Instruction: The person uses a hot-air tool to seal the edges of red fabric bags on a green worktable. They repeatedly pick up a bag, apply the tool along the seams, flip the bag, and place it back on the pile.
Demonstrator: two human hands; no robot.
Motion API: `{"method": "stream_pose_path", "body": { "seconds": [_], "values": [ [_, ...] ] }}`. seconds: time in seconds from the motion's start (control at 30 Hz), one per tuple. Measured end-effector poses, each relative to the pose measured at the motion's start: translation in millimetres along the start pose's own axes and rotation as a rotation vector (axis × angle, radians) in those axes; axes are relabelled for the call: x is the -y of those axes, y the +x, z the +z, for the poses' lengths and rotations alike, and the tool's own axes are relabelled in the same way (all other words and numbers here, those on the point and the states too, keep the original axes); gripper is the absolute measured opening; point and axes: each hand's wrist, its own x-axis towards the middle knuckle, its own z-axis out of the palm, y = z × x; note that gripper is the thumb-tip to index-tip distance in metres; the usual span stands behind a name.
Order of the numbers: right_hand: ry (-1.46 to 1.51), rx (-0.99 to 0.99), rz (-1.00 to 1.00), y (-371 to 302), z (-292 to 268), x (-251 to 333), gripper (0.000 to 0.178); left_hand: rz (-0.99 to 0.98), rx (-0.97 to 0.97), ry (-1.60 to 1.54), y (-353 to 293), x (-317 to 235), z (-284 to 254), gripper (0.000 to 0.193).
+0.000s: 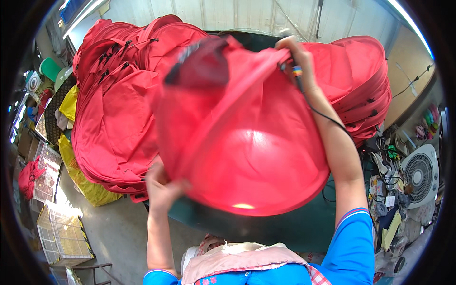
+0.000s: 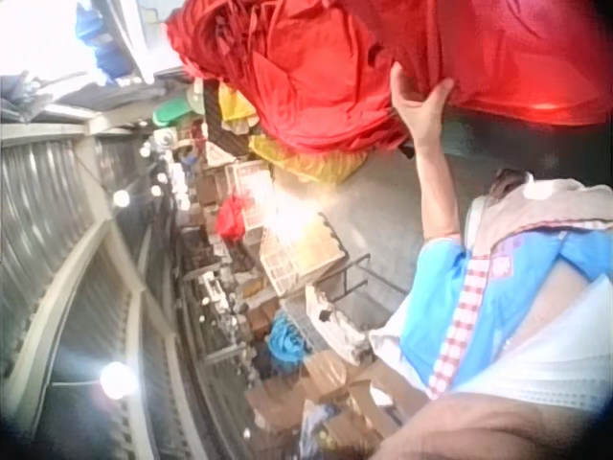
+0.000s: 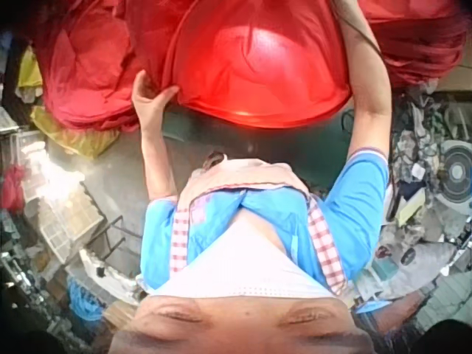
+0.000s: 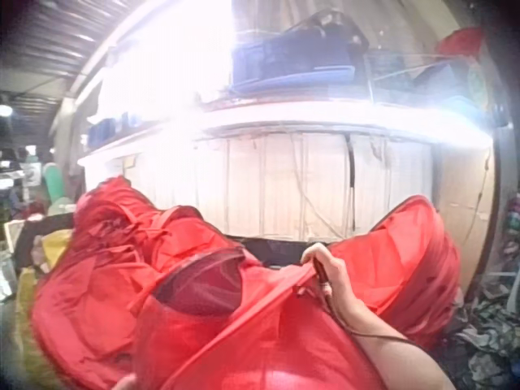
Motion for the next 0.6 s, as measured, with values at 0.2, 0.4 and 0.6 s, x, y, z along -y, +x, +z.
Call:
{"method": "stream_pose_path", "body": {
  "seconds": [0.2,0.4,0.6],
  "values": [
    [-0.165,-0.576,-0.07,33,-17,95,0.039,-0.095,-0.267,-0.278,25,67,110,0.043],
    [-0.242,-0.388,-0.318,-23,21,70,0.046,-0.237,-0.237,-1.061,88,34,149,0.054],
    [-0.14,-0.399,0.196,-92,76,17,0.049,-0.45,0.016,-1.022,75,99,103,0.056]
  ]
}}
